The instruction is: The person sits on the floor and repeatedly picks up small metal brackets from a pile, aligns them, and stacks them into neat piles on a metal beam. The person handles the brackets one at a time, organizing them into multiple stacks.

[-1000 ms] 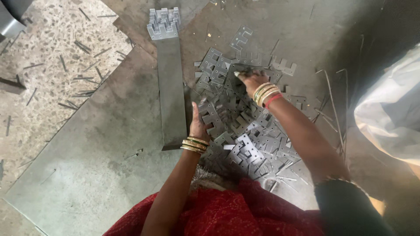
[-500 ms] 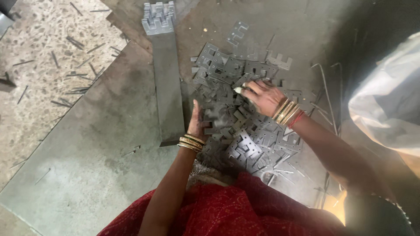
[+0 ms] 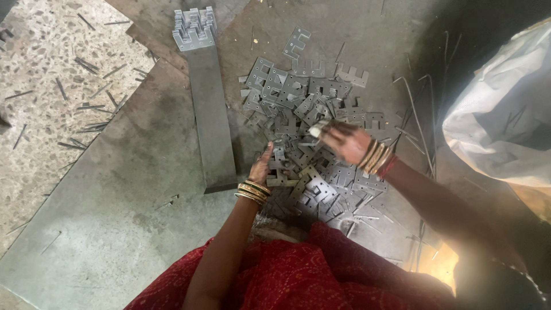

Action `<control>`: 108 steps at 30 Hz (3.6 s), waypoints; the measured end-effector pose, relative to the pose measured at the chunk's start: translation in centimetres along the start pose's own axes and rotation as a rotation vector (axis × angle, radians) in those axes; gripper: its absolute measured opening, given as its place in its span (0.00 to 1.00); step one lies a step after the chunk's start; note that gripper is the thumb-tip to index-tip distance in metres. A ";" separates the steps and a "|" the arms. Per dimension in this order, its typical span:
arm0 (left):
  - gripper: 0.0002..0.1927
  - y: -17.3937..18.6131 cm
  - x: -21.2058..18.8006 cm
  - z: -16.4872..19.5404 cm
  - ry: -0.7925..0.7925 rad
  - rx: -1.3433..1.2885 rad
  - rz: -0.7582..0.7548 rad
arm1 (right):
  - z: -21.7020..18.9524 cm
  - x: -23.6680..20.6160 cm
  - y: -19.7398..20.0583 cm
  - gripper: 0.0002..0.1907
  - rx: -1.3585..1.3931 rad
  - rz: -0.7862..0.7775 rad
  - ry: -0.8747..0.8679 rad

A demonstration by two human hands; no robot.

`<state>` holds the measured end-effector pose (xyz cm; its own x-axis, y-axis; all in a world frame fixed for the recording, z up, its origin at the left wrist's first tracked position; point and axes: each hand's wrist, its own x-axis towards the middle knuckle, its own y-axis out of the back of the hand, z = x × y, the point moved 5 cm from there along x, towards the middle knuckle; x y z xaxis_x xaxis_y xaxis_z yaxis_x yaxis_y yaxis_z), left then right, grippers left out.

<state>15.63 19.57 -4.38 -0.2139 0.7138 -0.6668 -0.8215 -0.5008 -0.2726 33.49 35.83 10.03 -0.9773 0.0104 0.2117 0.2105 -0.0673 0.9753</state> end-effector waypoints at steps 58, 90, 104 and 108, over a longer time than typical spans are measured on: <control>0.50 -2.4 -1.8 -0.3 -0.085 -0.498 -0.331 | 0.9 -2.2 -6.8 0.21 0.041 -0.723 -0.650; 0.57 -5.7 -4.1 -0.8 -0.034 -0.473 -0.436 | -1.7 0.9 -3.8 0.12 1.346 -0.190 -1.064; 0.62 -3.8 -3.2 -0.3 -0.008 -0.541 -0.473 | 1.0 -0.5 3.7 0.11 0.957 0.019 -1.006; 0.63 -3.0 -2.7 -0.5 -0.029 -0.454 -0.373 | -3.4 0.8 7.4 0.05 0.697 0.379 -0.510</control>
<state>18.97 18.86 -2.11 0.0262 0.8921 -0.4511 -0.5369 -0.3681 -0.7591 34.16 31.92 17.16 -0.7468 0.5567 0.3639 0.6405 0.4546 0.6190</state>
